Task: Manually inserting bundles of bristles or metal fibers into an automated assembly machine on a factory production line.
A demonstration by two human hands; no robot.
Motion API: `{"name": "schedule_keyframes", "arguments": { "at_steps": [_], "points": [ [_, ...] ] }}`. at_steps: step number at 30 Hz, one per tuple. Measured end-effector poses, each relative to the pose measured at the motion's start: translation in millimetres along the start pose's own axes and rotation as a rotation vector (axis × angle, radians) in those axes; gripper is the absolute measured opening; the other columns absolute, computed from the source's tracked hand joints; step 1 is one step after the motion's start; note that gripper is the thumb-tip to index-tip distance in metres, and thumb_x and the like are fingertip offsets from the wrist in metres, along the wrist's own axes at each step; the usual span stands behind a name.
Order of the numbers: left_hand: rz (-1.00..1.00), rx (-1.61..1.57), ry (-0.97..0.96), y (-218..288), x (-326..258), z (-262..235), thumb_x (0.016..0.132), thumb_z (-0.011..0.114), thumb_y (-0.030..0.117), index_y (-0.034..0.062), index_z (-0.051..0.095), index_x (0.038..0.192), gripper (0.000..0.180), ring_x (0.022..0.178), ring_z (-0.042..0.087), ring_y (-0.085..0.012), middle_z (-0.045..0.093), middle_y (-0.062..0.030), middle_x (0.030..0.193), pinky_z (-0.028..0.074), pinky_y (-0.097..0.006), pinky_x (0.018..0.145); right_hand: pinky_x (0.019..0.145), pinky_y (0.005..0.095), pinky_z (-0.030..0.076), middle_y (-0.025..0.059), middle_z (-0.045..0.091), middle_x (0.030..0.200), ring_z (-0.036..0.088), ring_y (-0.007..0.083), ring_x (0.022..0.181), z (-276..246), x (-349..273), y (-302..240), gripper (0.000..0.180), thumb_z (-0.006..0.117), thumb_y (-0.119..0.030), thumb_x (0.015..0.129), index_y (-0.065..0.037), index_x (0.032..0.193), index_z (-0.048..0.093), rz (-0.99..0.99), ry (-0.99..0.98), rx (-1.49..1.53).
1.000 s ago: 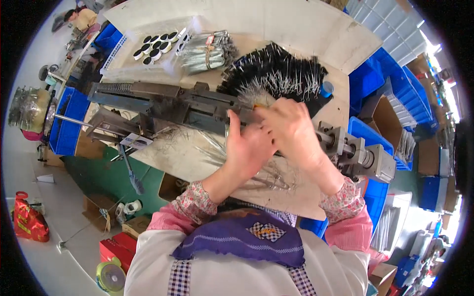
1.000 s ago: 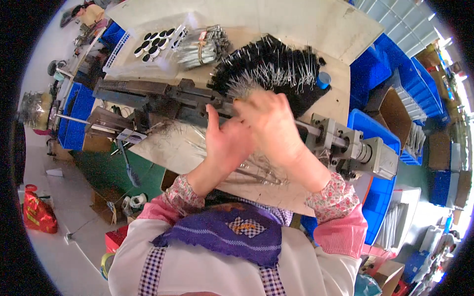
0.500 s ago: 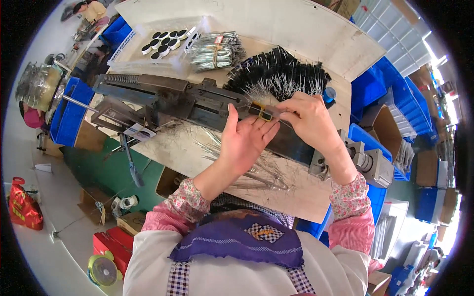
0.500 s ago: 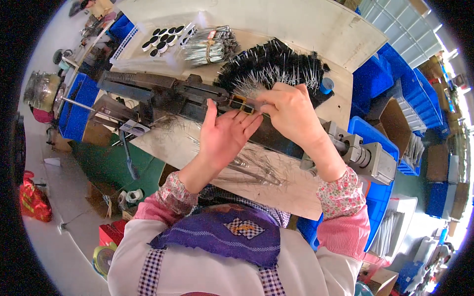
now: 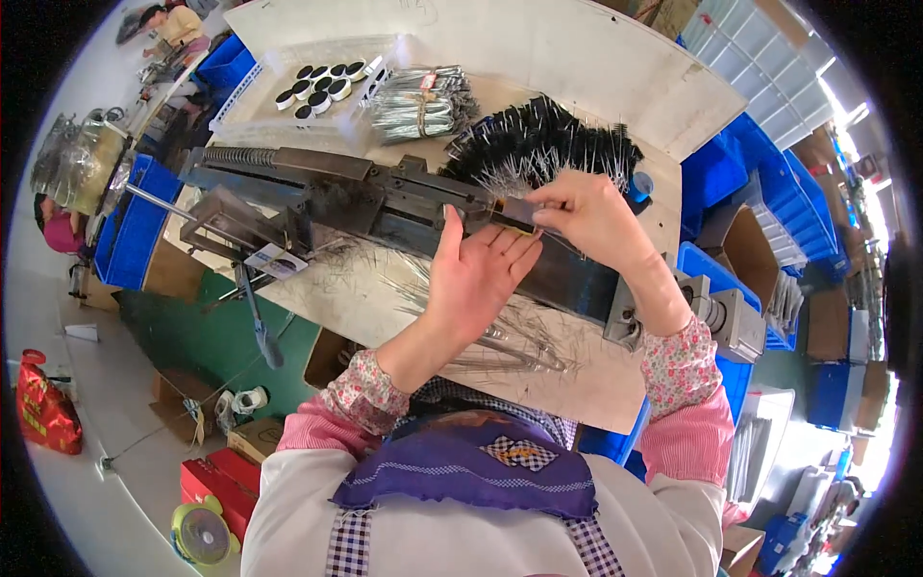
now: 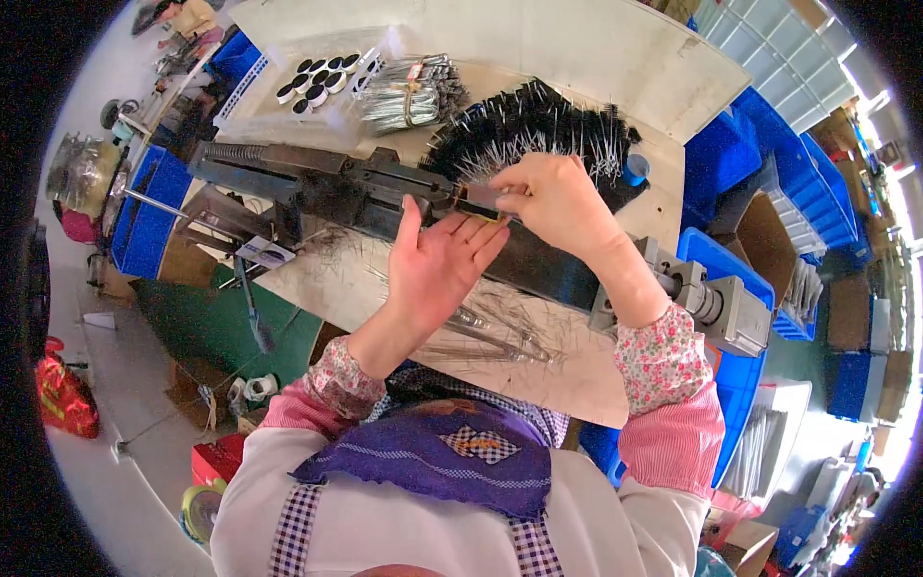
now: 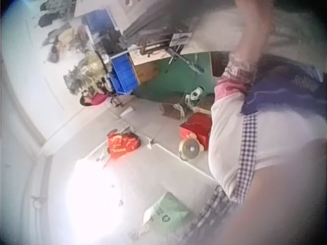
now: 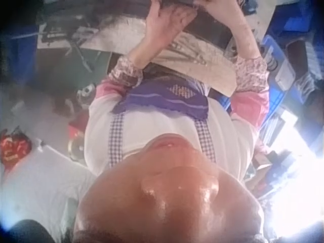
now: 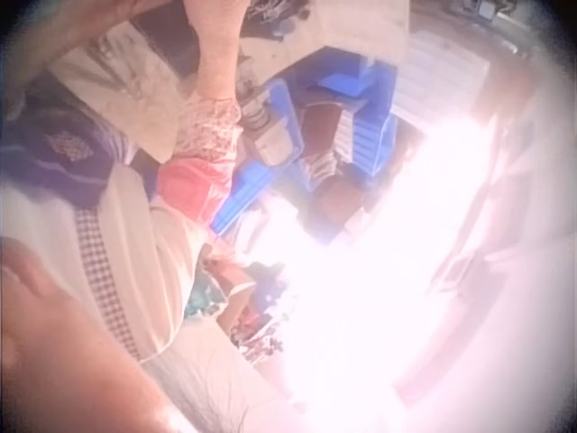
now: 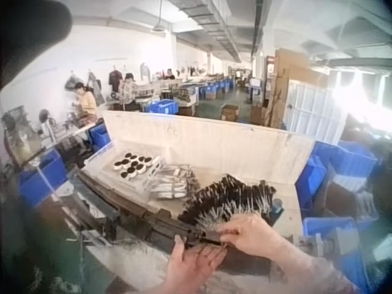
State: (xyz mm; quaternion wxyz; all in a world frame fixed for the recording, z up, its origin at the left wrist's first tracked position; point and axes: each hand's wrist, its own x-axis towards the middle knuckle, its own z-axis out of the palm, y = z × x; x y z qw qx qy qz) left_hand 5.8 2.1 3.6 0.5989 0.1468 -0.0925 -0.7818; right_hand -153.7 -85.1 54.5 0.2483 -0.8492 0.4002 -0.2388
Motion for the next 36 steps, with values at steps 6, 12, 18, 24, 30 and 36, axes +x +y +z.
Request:
{"name": "schedule_keyframes", "arguments": {
  "at_steps": [6, 12, 18, 24, 30, 36],
  "points": [
    [0.000, 0.007, 0.027, 2.7, -0.3, 4.4, 0.092, 0.032, 0.064, -0.0080, 0.035, 0.130, 0.082, 0.126, 0.042, -0.0314, 0.043, -0.0206, 0.132, 0.028, -0.041, 0.113, 0.081, 0.0383, 0.041, 0.0088, 0.063, 0.080, 0.062, 0.0258, 0.078, 0.3, -1.0, -8.7, 0.016, 0.065, -0.016, 0.075, -0.009, 0.089, 0.072, -0.039, -0.007, -0.117],
    [-0.040, -0.008, 0.008, 3.9, 7.1, 3.3, 0.092, 0.030, 0.064, -0.0071, 0.036, 0.130, 0.081, 0.126, 0.042, -0.0298, 0.044, -0.0191, 0.132, 0.028, -0.040, 0.112, 0.075, 0.0385, 0.041, 0.0071, 0.061, 0.076, 0.060, 0.0261, 0.075, -5.8, 5.0, -1.9, 0.013, 0.064, -0.013, 0.074, -0.009, 0.085, 0.070, -0.136, 0.004, -0.185],
    [0.014, 0.066, -0.011, 6.3, 0.9, 11.6, 0.091, 0.020, 0.068, 0.0028, 0.045, 0.128, 0.079, 0.114, 0.055, -0.0241, 0.058, -0.0107, 0.119, 0.040, -0.039, 0.101, 0.072, 0.0383, 0.042, 0.0047, 0.057, 0.075, 0.059, 0.0233, 0.078, 11.3, -6.7, -38.9, 0.013, 0.062, -0.009, 0.073, -0.012, 0.085, 0.068, -0.386, 0.204, -0.242],
    [0.004, -0.031, -0.007, 2.4, -4.2, -6.4, 0.091, 0.036, 0.064, -0.0099, 0.036, 0.130, 0.084, 0.132, 0.036, -0.0317, 0.039, -0.0218, 0.138, 0.024, -0.042, 0.114, 0.054, 0.0448, 0.047, 0.0207, 0.060, 0.068, 0.061, 0.0395, 0.063, -10.1, -28.5, -60.4, 0.016, 0.054, -0.010, 0.089, -0.004, 0.104, 0.055, -0.006, 0.161, -0.159],
    [0.034, 0.019, -0.013, 5.3, -9.3, -0.3, 0.091, 0.036, 0.064, -0.0074, 0.042, 0.124, 0.079, 0.127, 0.041, -0.0298, 0.046, -0.0187, 0.131, 0.029, -0.040, 0.110, 0.052, 0.0407, 0.051, 0.0169, 0.062, 0.063, 0.064, 0.0336, 0.057, 24.0, -24.7, -59.7, 0.033, 0.054, -0.004, 0.076, 0.007, 0.107, 0.056, -0.130, 0.058, -0.555],
    [-0.023, 0.034, -0.016, 10.3, -3.8, -1.2, 0.093, 0.038, 0.060, -0.0044, 0.035, 0.133, 0.076, 0.121, 0.047, -0.0245, 0.048, -0.0169, 0.131, 0.033, -0.037, 0.106, 0.054, 0.0395, 0.052, 0.0176, 0.063, 0.062, 0.066, 0.0333, 0.060, 29.4, -21.4, -61.6, 0.030, 0.058, -0.003, 0.070, 0.009, 0.097, 0.054, -0.105, -0.051, -0.710]
  ]
}}
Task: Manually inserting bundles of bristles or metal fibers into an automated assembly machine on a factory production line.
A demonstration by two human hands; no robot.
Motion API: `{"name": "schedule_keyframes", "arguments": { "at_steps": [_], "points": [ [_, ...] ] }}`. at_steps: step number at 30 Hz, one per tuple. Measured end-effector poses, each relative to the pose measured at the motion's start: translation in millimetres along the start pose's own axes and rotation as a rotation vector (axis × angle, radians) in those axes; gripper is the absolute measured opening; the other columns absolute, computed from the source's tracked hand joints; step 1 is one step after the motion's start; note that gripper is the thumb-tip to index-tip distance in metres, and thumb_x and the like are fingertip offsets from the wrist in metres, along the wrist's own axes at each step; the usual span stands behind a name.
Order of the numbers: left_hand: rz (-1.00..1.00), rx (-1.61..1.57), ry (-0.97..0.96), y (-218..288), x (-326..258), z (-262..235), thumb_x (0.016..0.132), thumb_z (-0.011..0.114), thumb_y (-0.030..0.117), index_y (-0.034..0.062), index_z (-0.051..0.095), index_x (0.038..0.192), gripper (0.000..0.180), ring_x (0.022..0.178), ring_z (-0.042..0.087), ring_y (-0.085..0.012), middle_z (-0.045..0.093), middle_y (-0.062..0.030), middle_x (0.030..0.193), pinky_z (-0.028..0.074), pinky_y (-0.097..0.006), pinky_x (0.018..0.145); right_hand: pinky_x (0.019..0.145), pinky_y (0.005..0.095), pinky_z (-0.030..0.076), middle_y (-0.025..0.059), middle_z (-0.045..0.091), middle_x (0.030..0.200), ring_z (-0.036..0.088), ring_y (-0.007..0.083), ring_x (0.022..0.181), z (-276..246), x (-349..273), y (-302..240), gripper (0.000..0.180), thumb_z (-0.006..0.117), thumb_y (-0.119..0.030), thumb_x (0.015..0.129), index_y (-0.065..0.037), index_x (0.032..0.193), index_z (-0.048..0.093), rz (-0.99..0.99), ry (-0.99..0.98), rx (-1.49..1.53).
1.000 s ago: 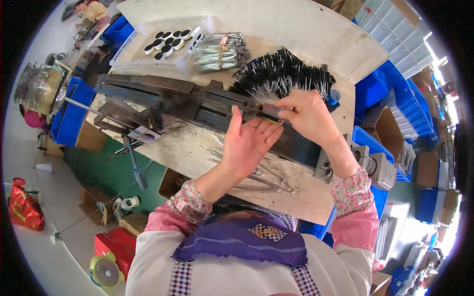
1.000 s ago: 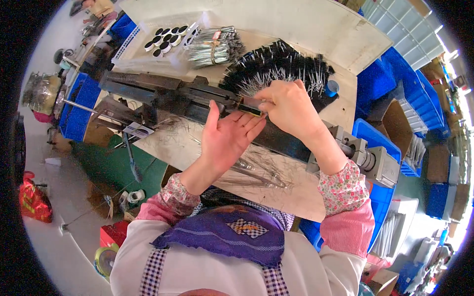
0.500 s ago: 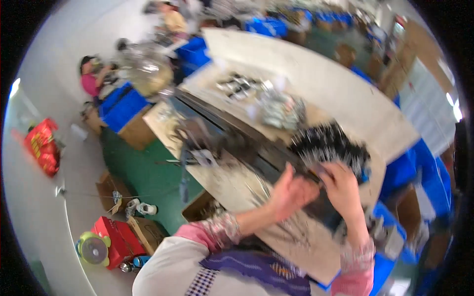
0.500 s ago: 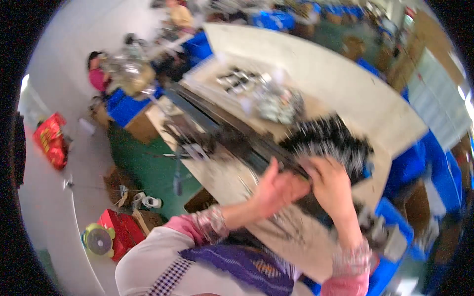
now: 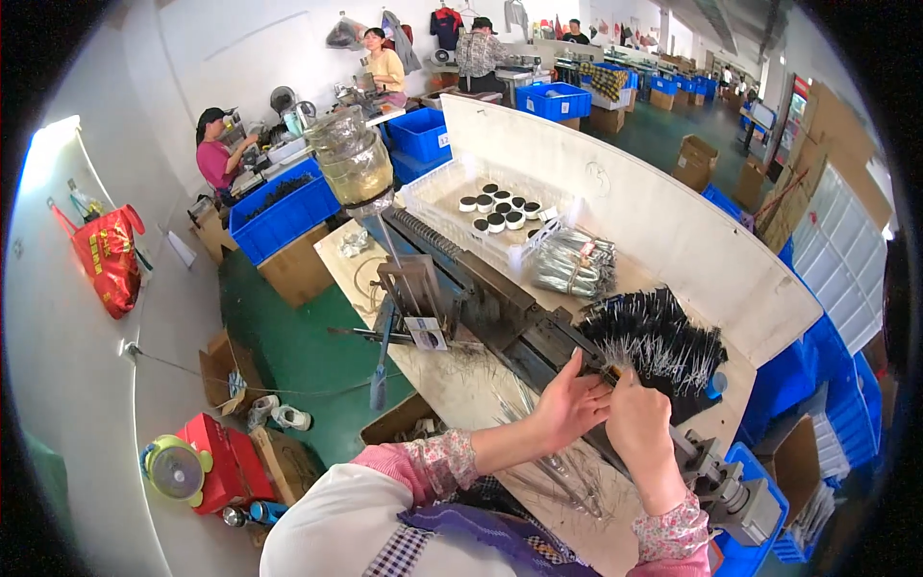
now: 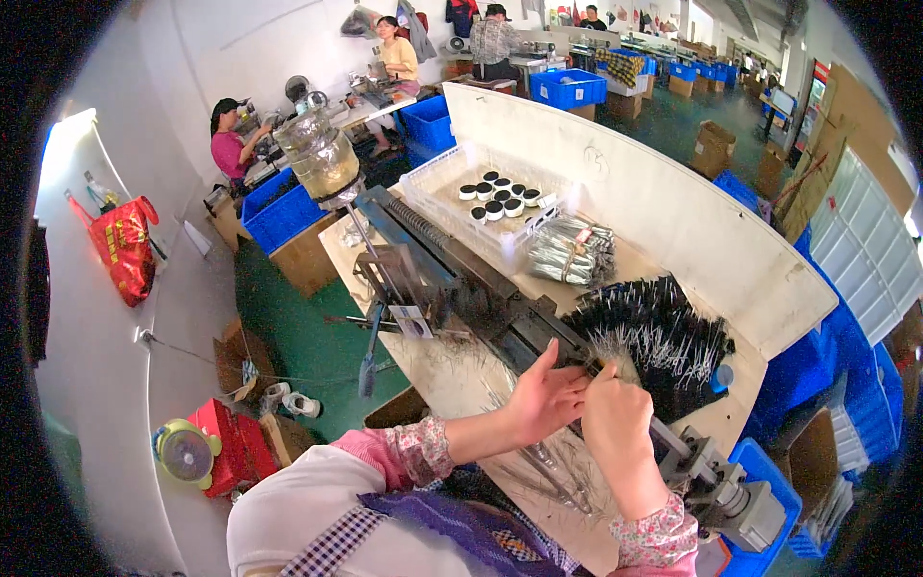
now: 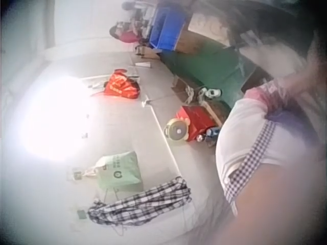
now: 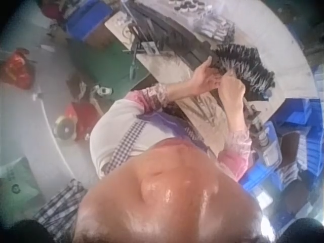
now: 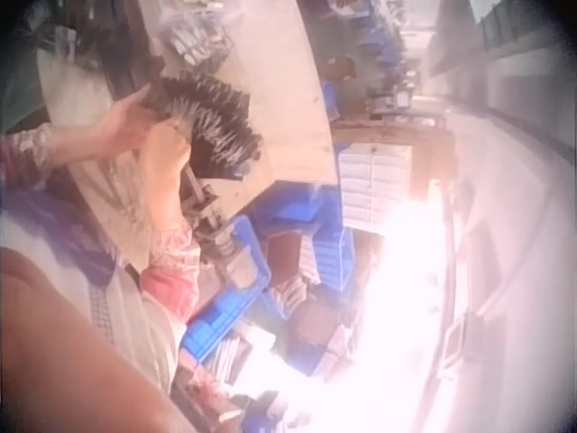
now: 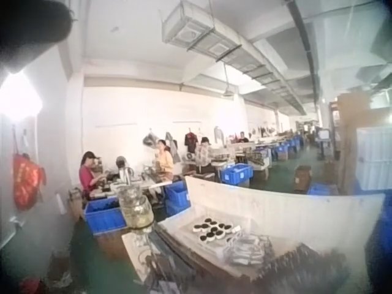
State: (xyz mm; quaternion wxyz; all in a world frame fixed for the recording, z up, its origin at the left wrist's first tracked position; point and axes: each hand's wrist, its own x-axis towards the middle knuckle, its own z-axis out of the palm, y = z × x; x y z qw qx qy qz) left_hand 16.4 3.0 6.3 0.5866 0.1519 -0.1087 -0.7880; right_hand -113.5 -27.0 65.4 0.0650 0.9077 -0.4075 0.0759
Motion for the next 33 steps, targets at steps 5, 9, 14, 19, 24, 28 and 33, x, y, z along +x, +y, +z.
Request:
{"name": "schedule_keyframes", "arguments": {
  "at_steps": [5, 9, 14, 19, 24, 28, 33],
  "points": [
    [-0.004, 0.099, 0.082, -0.2, 5.1, -1.3, 0.092, 0.044, 0.057, -0.0013, 0.048, 0.118, 0.064, 0.117, 0.050, -0.0228, 0.054, -0.0133, 0.122, 0.036, -0.038, 0.103, 0.050, 0.0342, 0.053, 0.0105, 0.064, 0.064, 0.066, 0.0258, 0.056, 3.6, -11.4, 4.6, 0.026, 0.056, -0.004, 0.078, 0.009, 0.101, 0.055, -0.009, 0.001, -0.056],
    [0.061, 0.127, 0.266, -27.3, 4.6, -4.9, 0.091, 0.059, 0.037, 0.0027, 0.054, 0.108, 0.039, 0.112, 0.051, -0.0206, 0.058, -0.0076, 0.112, 0.038, -0.036, 0.103, 0.055, 0.0412, 0.053, 0.0164, 0.060, 0.076, 0.065, 0.0337, 0.064, 11.7, -79.2, -2.5, 0.026, 0.054, -0.007, 0.080, -0.001, 0.102, 0.042, -0.013, -0.135, 0.274],
    [-0.026, 0.062, 0.314, -78.2, 8.3, -23.8, 0.089, 0.064, 0.029, 0.0036, 0.050, 0.121, 0.044, 0.127, 0.043, -0.0235, 0.049, -0.0111, 0.132, 0.030, -0.037, 0.112, 0.069, 0.0483, 0.050, 0.0211, 0.064, 0.088, 0.064, 0.0389, 0.079, 96.6, -166.2, -3.6, 0.025, 0.057, -0.015, 0.084, -0.004, 0.105, 0.050, 0.217, -0.381, 0.433],
    [-0.338, 0.063, -0.216, -29.2, -58.4, -17.8, 0.094, 0.055, 0.031, 0.0016, 0.028, 0.144, 0.064, 0.131, 0.041, -0.0315, 0.037, -0.0139, 0.145, 0.033, -0.041, 0.110, 0.066, 0.0446, 0.048, 0.0185, 0.065, 0.086, 0.063, 0.0383, 0.081, 113.8, -166.9, 6.0, 0.019, 0.064, -0.018, 0.084, -0.003, 0.092, 0.057, 0.267, -0.230, 0.709],
    [0.889, 2.329, 0.445, 54.8, -146.8, -80.5, 0.076, 0.069, 0.019, 0.0013, 0.053, 0.125, 0.054, 0.131, 0.035, -0.0437, 0.035, -0.0242, 0.143, 0.028, -0.055, 0.107, 0.063, 0.0426, 0.049, 0.0189, 0.063, 0.077, 0.062, 0.0375, 0.075, 105.3, -166.0, 15.5, 0.026, 0.070, -0.025, 0.081, -0.002, 0.086, 0.058, 0.273, -0.330, 0.791],
    [0.594, 2.494, 1.545, 149.3, -218.5, -158.4, 0.073, 0.064, 0.012, 0.0042, 0.025, 0.144, 0.082, 0.121, 0.047, -0.0401, 0.048, -0.0274, 0.129, 0.039, -0.057, 0.096, 0.061, 0.0417, 0.048, 0.0168, 0.063, 0.077, 0.062, 0.0365, 0.072, 107.8, -167.7, 17.8, 0.028, 0.072, -0.023, 0.077, -0.001, 0.081, 0.056, 0.385, -0.251, 0.956],
    [0.321, 2.163, 1.752, 178.4, -248.2, -180.2, 0.079, 0.063, 0.018, 0.0066, 0.019, 0.147, 0.082, 0.072, 0.065, -0.0394, 0.067, -0.0182, 0.076, 0.051, -0.049, 0.064, 0.072, 0.0371, 0.050, 0.0232, 0.063, 0.087, 0.061, 0.0322, 0.078, 85.7, -163.7, 13.0, 0.022, 0.063, -0.010, 0.087, 0.009, 0.096, 0.057, 0.352, -0.121, 0.886]
  ]
}}
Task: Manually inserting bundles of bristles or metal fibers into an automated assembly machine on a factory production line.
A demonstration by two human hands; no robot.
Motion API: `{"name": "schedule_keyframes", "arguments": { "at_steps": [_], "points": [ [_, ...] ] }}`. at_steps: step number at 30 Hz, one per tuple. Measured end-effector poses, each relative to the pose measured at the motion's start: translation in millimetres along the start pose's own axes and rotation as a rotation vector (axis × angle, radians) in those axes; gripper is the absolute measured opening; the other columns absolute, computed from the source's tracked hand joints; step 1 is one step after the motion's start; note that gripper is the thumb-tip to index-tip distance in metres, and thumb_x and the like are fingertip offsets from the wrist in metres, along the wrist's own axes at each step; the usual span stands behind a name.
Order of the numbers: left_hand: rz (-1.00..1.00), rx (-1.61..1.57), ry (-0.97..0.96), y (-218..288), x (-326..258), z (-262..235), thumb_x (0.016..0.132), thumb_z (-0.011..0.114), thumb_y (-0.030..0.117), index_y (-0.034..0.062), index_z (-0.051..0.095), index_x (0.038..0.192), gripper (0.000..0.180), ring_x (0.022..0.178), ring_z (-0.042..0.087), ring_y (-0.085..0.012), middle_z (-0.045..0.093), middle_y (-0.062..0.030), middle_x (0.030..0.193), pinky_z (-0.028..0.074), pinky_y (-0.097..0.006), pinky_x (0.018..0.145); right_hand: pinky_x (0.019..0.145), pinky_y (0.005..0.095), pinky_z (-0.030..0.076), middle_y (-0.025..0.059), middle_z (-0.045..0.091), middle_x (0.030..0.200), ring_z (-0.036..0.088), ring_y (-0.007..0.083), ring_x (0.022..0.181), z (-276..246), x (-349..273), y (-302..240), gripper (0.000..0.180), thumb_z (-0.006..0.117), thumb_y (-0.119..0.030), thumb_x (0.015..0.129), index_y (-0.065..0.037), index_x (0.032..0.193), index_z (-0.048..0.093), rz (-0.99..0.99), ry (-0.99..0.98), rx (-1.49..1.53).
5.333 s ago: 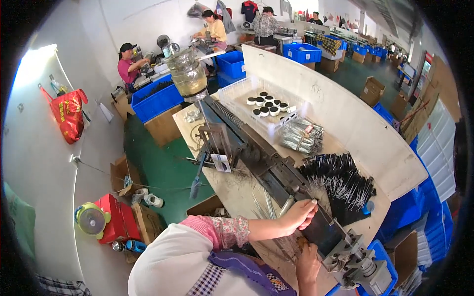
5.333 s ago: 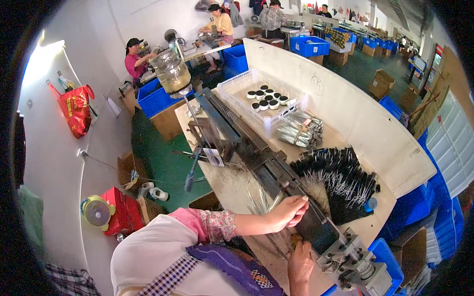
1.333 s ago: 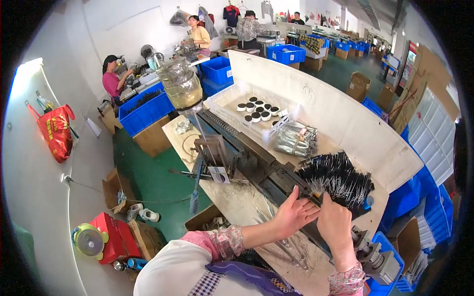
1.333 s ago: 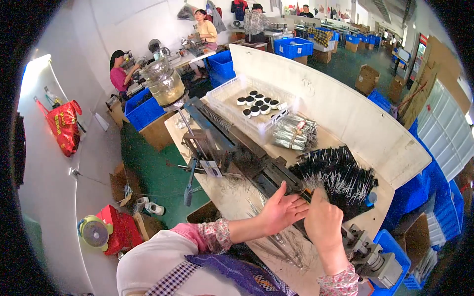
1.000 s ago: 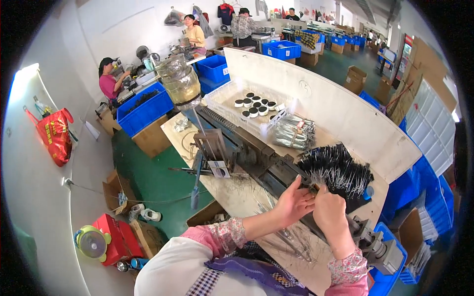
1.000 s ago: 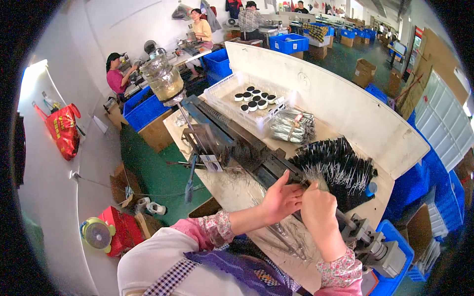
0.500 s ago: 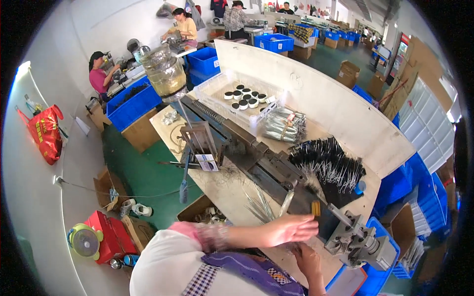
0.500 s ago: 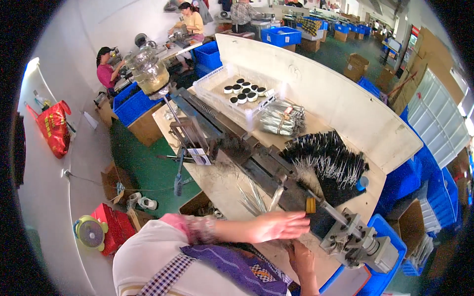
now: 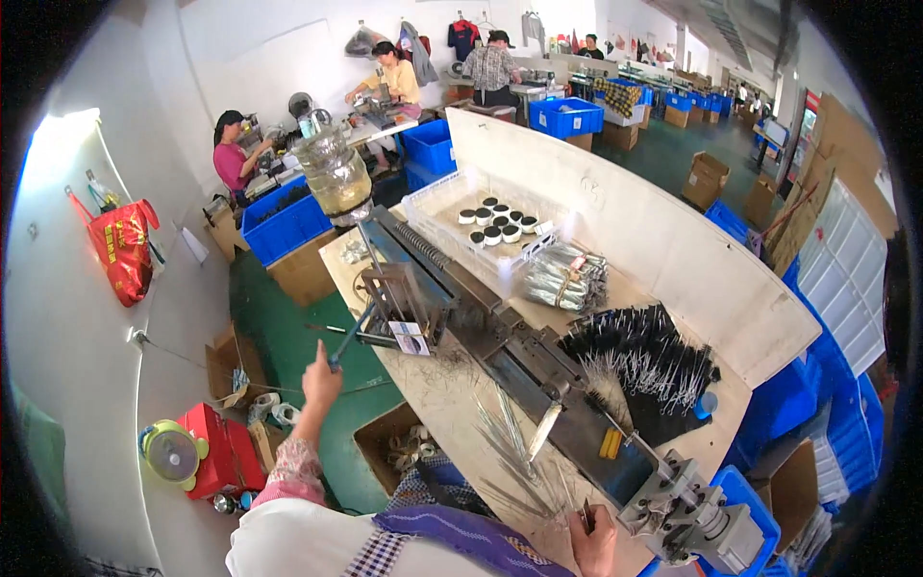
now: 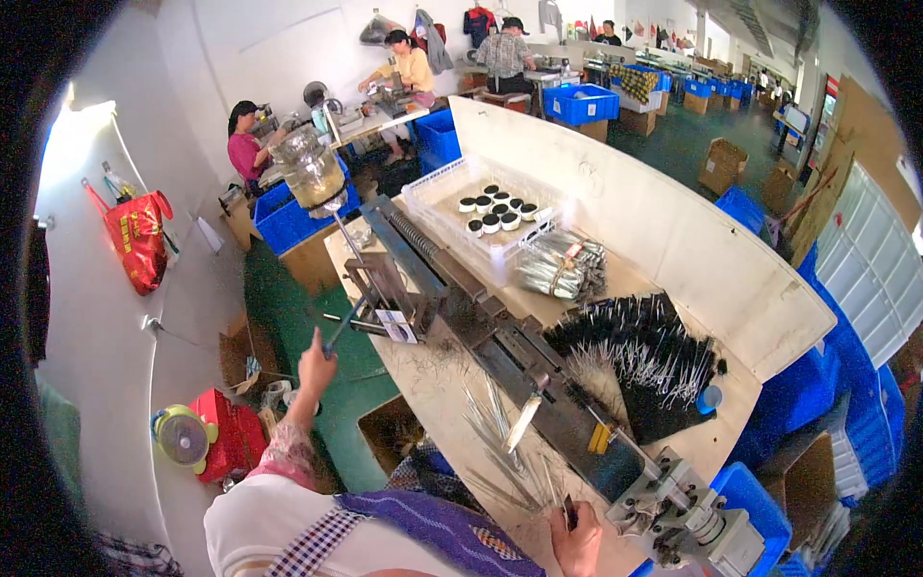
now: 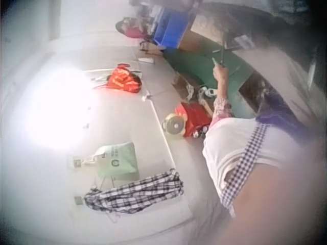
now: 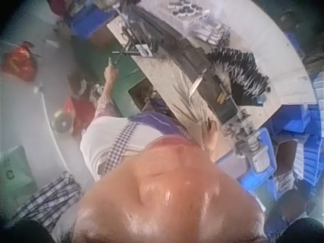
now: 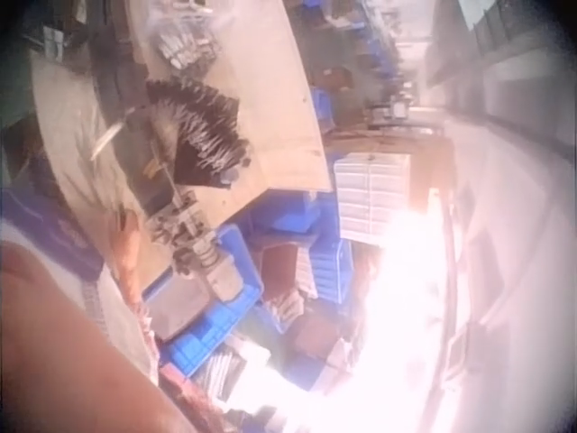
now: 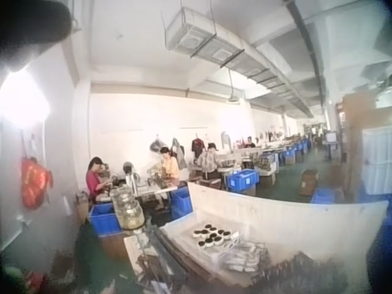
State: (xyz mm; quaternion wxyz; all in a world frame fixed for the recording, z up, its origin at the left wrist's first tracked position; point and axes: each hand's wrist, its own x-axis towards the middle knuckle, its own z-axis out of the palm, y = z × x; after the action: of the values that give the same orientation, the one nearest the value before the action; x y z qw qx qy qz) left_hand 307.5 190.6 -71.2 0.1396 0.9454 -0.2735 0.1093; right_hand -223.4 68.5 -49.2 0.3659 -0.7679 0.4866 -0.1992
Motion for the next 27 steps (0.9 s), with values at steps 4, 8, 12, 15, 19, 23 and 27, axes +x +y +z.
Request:
{"name": "schedule_keyframes", "arguments": {
  "at_steps": [4, 8, 12, 15, 19, 23, 27],
  "points": [
    [0.280, -0.013, 0.136, 83.9, -55.9, -11.8, 0.078, 0.067, 0.013, -0.0010, 0.030, 0.141, 0.073, 0.121, 0.047, -0.0378, 0.051, -0.0234, 0.127, 0.029, -0.047, 0.108, 0.070, 0.0412, 0.047, 0.0265, 0.062, 0.086, 0.060, 0.0360, 0.074, -13.0, -15.7, -5.6, 0.025, 0.063, -0.016, 0.087, 0.007, 0.097, 0.059, 0.000, 0.187, 0.146],
    [0.834, -0.940, -0.305, 196.1, -104.6, -73.2, 0.086, 0.059, 0.009, 0.0077, 0.057, 0.123, 0.038, 0.116, 0.056, -0.0306, 0.061, -0.0127, 0.120, 0.045, -0.038, 0.097, 0.065, 0.0429, 0.047, 0.0216, 0.063, 0.082, 0.060, 0.0369, 0.074, -46.6, -5.5, -33.2, 0.018, 0.064, -0.017, 0.085, 0.000, 0.090, 0.063, -0.169, 0.320, -0.239],
    [1.480, -1.182, -0.507, 287.6, -155.5, -118.4, 0.087, 0.059, 0.017, 0.0095, 0.056, 0.126, 0.039, 0.113, 0.056, -0.0320, 0.058, -0.0110, 0.125, 0.040, -0.043, 0.104, 0.055, 0.0431, 0.045, 0.0112, 0.055, 0.066, 0.058, 0.0331, 0.063, -83.0, 8.0, -74.4, 0.013, 0.063, -0.004, 0.065, -0.005, 0.072, 0.052, -0.449, 0.112, -0.457],
    [1.530, -1.066, -0.612, 308.1, -172.9, -110.4, 0.086, 0.060, 0.018, 0.0083, 0.055, 0.126, 0.041, 0.098, 0.061, -0.0333, 0.062, -0.0146, 0.116, 0.048, -0.042, 0.093, 0.052, 0.0442, 0.043, 0.0102, 0.053, 0.063, 0.056, 0.0325, 0.059, -98.4, 10.1, -112.9, 0.015, 0.064, -0.006, 0.063, -0.006, 0.068, 0.050, -0.515, 0.094, -0.472],
    [1.551, -0.881, -1.126, 305.5, -194.3, -57.8, 0.087, 0.056, 0.021, 0.0027, 0.058, 0.104, 0.025, 0.075, 0.062, -0.0384, 0.064, -0.0184, 0.087, 0.049, -0.046, 0.069, 0.056, 0.0442, 0.044, 0.0164, 0.058, 0.072, 0.058, 0.0364, 0.066, -95.5, 6.7, -110.8, 0.014, 0.065, -0.015, 0.075, -0.004, 0.077, 0.057, -0.433, 0.005, -0.417],
    [1.580, -0.585, -0.858, 261.6, -199.7, -24.0, 0.089, 0.051, 0.021, 0.0013, 0.056, 0.090, 0.020, 0.071, 0.061, -0.0405, 0.064, -0.0186, 0.080, 0.049, -0.047, 0.064, 0.051, 0.0422, 0.043, 0.0130, 0.054, 0.064, 0.056, 0.0357, 0.058, -31.5, 5.3, -41.8, 0.015, 0.068, -0.010, 0.068, -0.004, 0.072, 0.055, -0.357, -0.044, -0.301],
    [1.495, -0.426, -1.005, 227.7, -175.5, -10.9, 0.092, 0.049, 0.024, 0.0032, 0.059, 0.100, 0.024, 0.086, 0.061, -0.0392, 0.064, -0.0200, 0.090, 0.048, -0.046, 0.074, 0.063, 0.0450, 0.046, 0.0227, 0.062, 0.080, 0.061, 0.0394, 0.079, -13.6, -4.1, -18.4, 0.029, 0.062, -0.031, 0.086, -0.003, 0.084, 0.061, -0.003, -0.041, -0.318]
  ]
}}
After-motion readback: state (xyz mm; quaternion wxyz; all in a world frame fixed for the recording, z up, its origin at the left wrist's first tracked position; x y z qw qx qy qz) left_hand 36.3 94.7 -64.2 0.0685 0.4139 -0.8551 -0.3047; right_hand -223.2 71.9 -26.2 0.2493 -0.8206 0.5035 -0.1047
